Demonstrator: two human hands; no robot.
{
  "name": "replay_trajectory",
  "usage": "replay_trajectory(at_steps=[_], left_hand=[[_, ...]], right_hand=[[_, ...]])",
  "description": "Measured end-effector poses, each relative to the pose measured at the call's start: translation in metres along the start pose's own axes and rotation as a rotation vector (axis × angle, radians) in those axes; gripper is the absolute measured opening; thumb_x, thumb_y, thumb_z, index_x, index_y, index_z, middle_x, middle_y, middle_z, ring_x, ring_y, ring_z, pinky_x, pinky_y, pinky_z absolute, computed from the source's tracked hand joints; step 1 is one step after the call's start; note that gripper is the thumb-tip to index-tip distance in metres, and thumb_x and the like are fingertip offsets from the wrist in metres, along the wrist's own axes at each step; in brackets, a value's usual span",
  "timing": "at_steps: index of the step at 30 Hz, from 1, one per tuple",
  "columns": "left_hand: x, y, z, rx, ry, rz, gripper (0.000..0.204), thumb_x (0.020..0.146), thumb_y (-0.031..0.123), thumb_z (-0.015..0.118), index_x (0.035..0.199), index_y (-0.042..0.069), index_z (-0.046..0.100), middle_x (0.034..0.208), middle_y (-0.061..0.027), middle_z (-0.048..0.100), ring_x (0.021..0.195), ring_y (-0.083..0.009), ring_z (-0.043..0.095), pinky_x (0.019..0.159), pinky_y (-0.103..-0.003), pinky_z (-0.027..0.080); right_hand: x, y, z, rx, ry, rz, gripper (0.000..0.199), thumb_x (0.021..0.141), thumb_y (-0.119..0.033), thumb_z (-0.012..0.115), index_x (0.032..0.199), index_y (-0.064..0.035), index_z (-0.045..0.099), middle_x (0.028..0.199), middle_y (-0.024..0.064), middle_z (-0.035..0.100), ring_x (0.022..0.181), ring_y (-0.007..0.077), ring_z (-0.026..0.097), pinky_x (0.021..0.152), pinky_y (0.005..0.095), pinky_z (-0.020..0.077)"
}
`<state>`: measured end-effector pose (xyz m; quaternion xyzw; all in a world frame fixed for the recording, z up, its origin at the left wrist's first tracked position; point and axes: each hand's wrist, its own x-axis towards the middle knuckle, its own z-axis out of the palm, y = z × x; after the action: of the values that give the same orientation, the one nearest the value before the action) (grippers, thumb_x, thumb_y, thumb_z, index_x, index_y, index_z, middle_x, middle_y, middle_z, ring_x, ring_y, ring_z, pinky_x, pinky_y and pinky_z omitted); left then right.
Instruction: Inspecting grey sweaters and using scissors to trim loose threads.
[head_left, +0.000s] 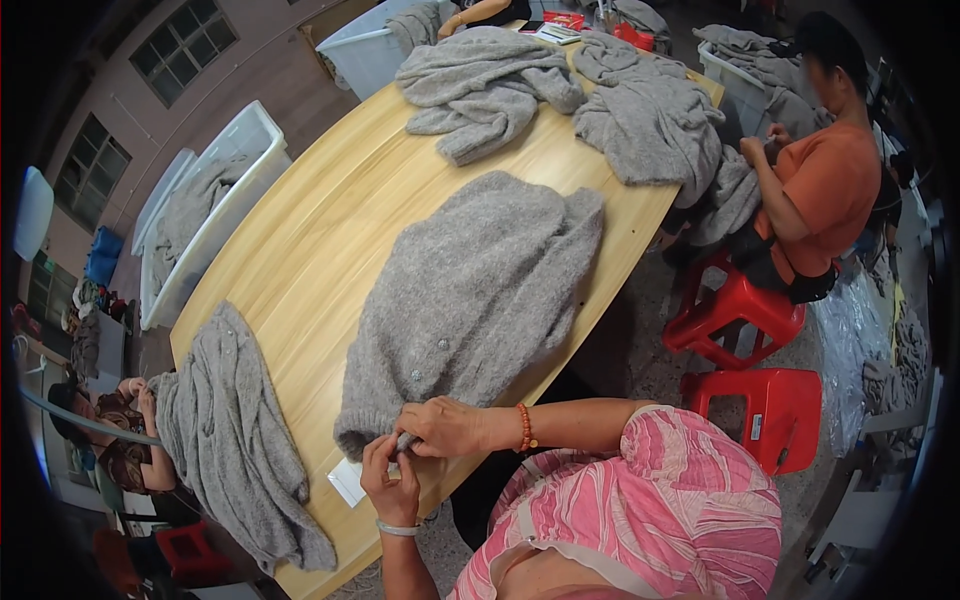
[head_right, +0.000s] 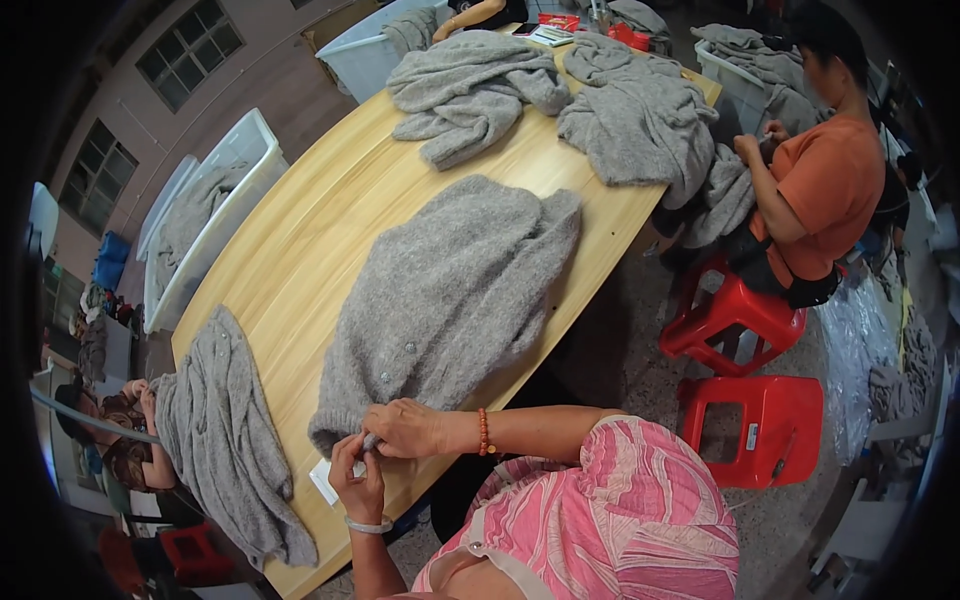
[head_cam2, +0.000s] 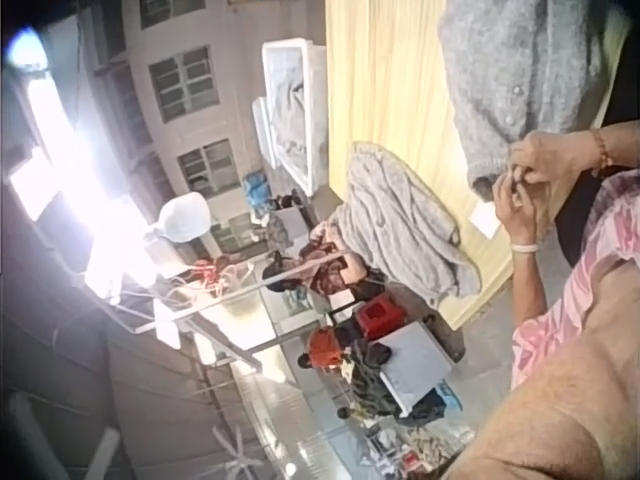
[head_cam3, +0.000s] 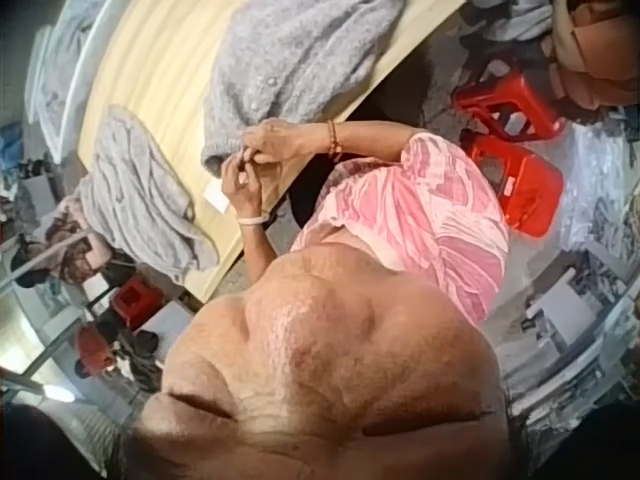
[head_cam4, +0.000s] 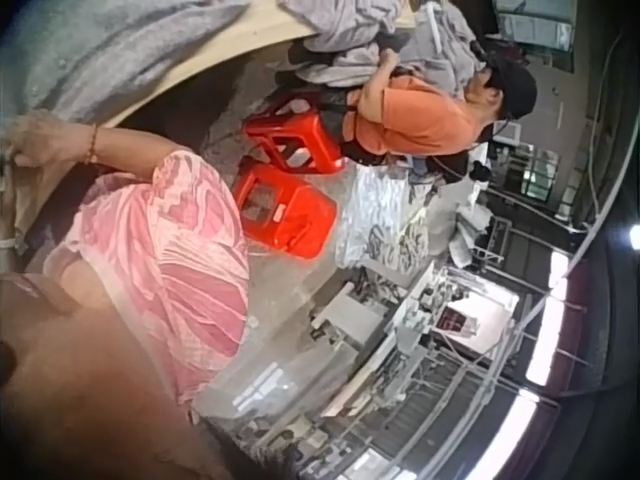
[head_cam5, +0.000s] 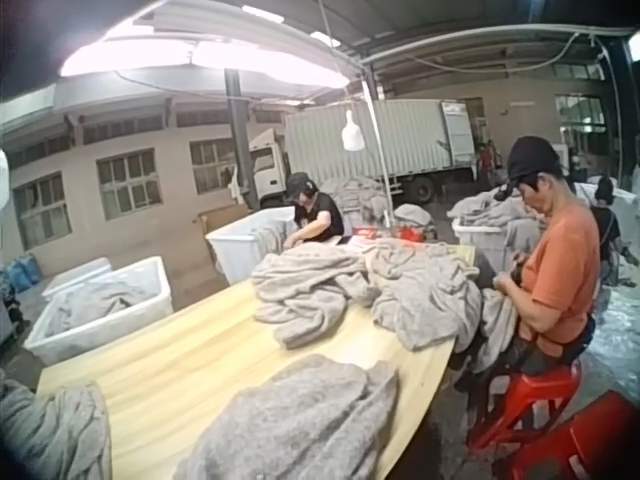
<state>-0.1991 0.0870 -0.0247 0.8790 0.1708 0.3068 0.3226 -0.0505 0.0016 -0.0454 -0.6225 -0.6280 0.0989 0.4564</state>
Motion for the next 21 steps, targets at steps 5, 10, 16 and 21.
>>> replay_trajectory(at_steps=[5, 10, 16, 21], left_hand=[[0.006, -0.006, 0.001, -0.055, -0.013, -0.048, 0.018, 0.075, -0.008, 0.055, 0.092, -0.002, 0.057, 0.087, -0.0146, 0.059, 0.080, -0.0296, 0.058, 0.074, -0.033, 0.047], [-0.004, -0.018, 0.007, -0.280, -0.041, -0.204, 0.010, 0.082, -0.003, 0.051, 0.089, -0.001, 0.056, 0.083, -0.0072, 0.056, 0.076, -0.0142, 0.053, 0.070, -0.025, 0.044], [-0.009, -0.031, 0.022, -0.397, -0.002, -0.304, 0.008, 0.090, 0.006, 0.053, 0.094, 0.001, 0.058, 0.084, -0.0006, 0.058, 0.077, -0.0071, 0.052, 0.068, -0.021, 0.044], [-0.003, -0.030, 0.022, -0.459, 0.024, -0.381, 0.012, 0.089, 0.009, 0.055, 0.094, -0.001, 0.059, 0.083, -0.0046, 0.061, 0.076, -0.0105, 0.056, 0.069, -0.024, 0.046]], right_hand=[[0.000, 0.006, 0.009, -0.042, -0.034, 0.024, 0.021, 0.071, -0.012, 0.062, 0.086, 0.0000, 0.055, 0.084, 0.0182, 0.058, 0.075, 0.0373, 0.060, 0.066, 0.0431, 0.0502], [-0.007, 0.003, 0.007, 0.045, -0.075, 0.072, 0.018, 0.071, -0.012, 0.060, 0.083, 0.0006, 0.055, 0.083, 0.0196, 0.058, 0.081, 0.0392, 0.059, 0.072, 0.0447, 0.0488], [-0.011, 0.009, 0.009, 0.116, -0.007, 0.133, 0.019, 0.069, -0.011, 0.061, 0.084, -0.0013, 0.057, 0.085, 0.0185, 0.057, 0.085, 0.0368, 0.056, 0.076, 0.0424, 0.0461], [-0.007, 0.013, 0.008, 0.143, 0.092, 0.143, 0.019, 0.071, -0.006, 0.061, 0.090, -0.0016, 0.060, 0.080, 0.0159, 0.057, 0.072, 0.0328, 0.057, 0.063, 0.0367, 0.0464]])
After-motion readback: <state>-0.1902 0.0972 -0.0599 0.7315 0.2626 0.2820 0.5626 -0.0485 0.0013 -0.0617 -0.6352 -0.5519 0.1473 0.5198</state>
